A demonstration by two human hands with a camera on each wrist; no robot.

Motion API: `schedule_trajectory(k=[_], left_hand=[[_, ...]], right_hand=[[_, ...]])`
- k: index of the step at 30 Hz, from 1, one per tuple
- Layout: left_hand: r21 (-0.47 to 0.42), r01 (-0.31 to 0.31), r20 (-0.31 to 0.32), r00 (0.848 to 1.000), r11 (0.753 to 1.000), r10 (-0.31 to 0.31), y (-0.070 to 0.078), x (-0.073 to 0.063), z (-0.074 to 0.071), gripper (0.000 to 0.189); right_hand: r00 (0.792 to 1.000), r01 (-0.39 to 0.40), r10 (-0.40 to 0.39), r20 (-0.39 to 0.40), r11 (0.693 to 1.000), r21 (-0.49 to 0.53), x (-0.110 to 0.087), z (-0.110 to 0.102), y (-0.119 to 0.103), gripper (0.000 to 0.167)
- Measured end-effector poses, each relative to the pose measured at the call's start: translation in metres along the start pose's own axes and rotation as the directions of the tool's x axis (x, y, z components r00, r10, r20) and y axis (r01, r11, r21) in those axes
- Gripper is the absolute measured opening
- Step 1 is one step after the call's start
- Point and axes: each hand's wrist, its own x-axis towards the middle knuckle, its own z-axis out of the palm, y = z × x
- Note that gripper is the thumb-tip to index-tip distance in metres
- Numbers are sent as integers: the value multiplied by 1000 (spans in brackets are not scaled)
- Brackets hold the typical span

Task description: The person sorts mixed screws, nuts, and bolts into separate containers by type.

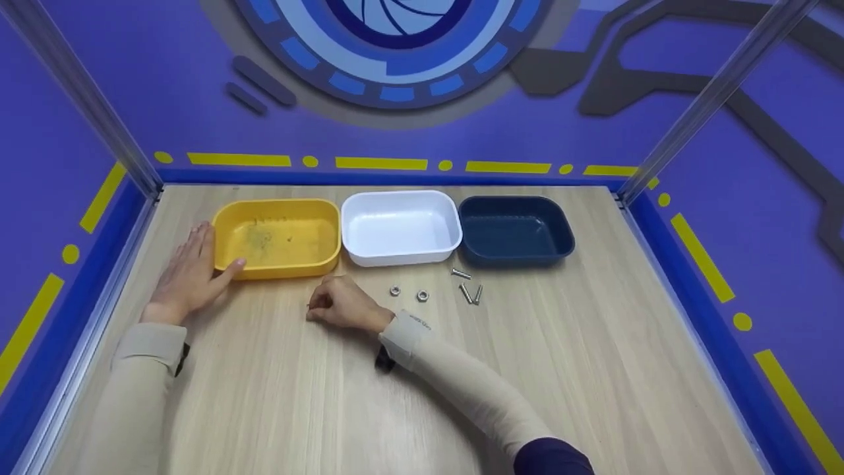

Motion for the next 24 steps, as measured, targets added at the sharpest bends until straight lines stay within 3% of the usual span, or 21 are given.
schedule_trajectory(k=[17, 24], left_hand=[[-8, 27, 35, 999, 1000, -27, 0, 1, -1, 105], [-2, 25, 38, 999, 1000, -25, -1, 1, 0, 104]], right_hand=[[1000, 27, -27, -1, 998, -59, 6, 3, -1, 7], [999, 21, -20, 25, 999, -38, 5, 4, 0, 4]])
